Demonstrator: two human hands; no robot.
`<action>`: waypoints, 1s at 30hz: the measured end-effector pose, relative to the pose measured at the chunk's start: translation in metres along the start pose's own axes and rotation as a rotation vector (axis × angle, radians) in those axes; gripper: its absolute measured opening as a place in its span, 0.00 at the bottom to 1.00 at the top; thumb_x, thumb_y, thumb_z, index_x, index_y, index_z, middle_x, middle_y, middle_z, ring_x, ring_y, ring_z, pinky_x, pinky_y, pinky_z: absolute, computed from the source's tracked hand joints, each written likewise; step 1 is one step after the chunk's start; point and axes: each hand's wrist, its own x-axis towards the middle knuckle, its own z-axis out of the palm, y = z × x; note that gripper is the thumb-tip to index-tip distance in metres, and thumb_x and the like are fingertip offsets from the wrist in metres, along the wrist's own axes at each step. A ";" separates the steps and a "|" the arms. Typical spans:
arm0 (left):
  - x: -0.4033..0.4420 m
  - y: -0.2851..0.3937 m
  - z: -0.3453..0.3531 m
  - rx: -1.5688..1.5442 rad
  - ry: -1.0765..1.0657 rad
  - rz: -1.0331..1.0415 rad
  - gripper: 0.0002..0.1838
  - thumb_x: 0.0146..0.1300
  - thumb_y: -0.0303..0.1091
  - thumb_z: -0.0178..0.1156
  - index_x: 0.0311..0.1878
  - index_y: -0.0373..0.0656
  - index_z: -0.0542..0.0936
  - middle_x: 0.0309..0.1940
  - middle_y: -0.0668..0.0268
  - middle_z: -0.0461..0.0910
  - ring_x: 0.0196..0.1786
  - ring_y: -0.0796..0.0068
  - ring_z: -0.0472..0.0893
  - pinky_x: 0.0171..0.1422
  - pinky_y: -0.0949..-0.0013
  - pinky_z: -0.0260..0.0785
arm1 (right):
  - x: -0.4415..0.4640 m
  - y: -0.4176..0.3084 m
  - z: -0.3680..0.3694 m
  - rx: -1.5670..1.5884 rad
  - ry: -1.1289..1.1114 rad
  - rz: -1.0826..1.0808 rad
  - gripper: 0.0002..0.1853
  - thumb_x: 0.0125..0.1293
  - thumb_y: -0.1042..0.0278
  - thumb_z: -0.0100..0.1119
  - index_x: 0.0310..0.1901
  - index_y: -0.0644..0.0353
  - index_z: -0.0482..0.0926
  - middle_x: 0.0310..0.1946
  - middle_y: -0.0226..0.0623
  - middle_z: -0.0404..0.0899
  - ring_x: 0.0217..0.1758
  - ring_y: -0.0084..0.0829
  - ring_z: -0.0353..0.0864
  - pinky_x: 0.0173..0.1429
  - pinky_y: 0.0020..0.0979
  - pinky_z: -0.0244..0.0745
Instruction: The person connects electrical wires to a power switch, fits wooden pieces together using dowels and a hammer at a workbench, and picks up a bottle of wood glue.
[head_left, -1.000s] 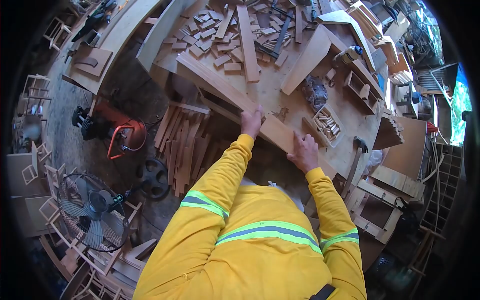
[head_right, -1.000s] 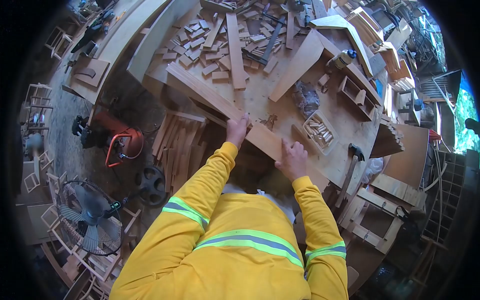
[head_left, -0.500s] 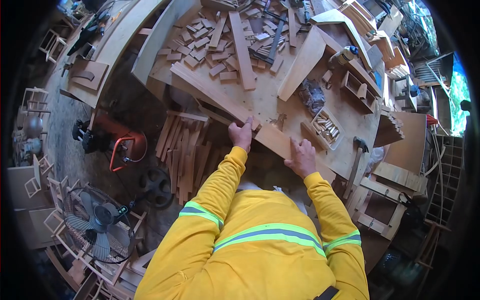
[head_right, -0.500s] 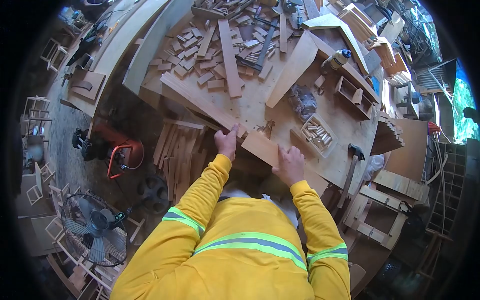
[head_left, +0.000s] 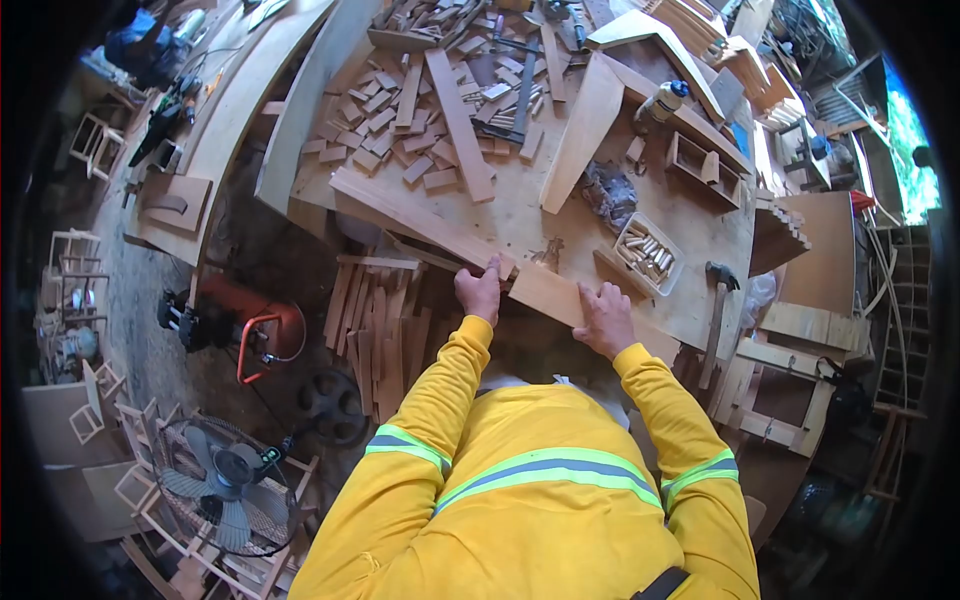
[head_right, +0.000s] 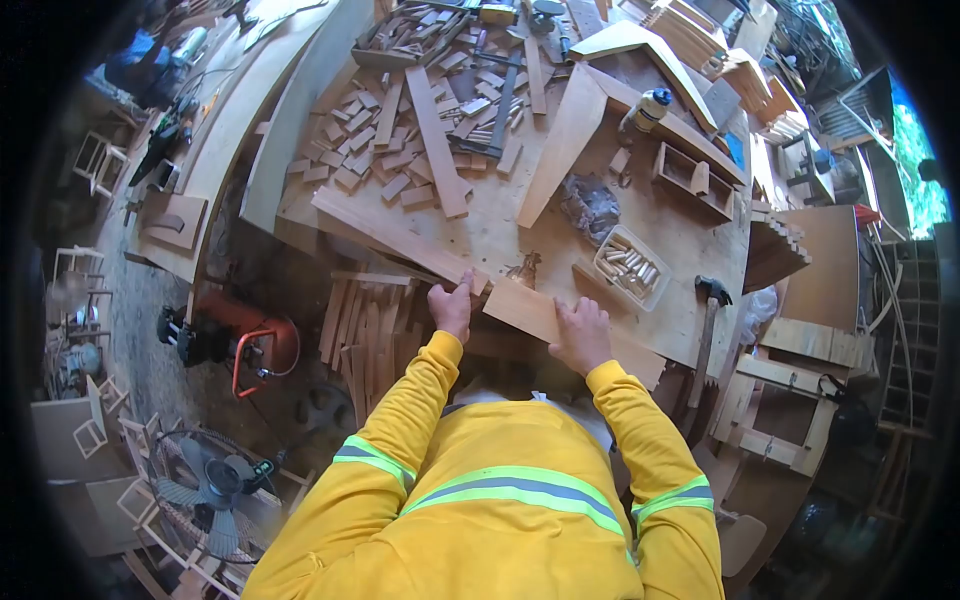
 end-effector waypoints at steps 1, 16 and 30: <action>-0.001 0.002 0.000 0.009 -0.012 0.010 0.25 0.60 0.44 0.78 0.37 0.30 0.78 0.34 0.57 0.82 0.36 0.67 0.79 0.46 0.59 0.75 | -0.002 0.001 0.001 0.009 0.008 0.014 0.46 0.44 0.57 0.81 0.68 0.51 0.72 0.47 0.42 0.71 0.54 0.44 0.71 0.56 0.44 0.67; 0.006 -0.001 -0.001 -0.062 -0.124 0.118 0.27 0.58 0.45 0.79 0.40 0.27 0.80 0.41 0.54 0.86 0.42 0.70 0.82 0.49 0.61 0.77 | -0.014 0.008 0.002 -0.002 0.102 0.054 0.47 0.40 0.54 0.80 0.67 0.51 0.73 0.48 0.46 0.72 0.57 0.47 0.72 0.59 0.46 0.69; -0.063 -0.038 0.009 -0.130 -0.749 -0.096 0.18 0.76 0.50 0.58 0.34 0.49 0.70 0.24 0.73 0.66 0.22 0.80 0.70 0.26 0.72 0.70 | -0.157 0.133 -0.092 0.468 0.635 0.587 0.48 0.48 0.48 0.84 0.68 0.61 0.74 0.56 0.50 0.79 0.60 0.48 0.79 0.64 0.45 0.75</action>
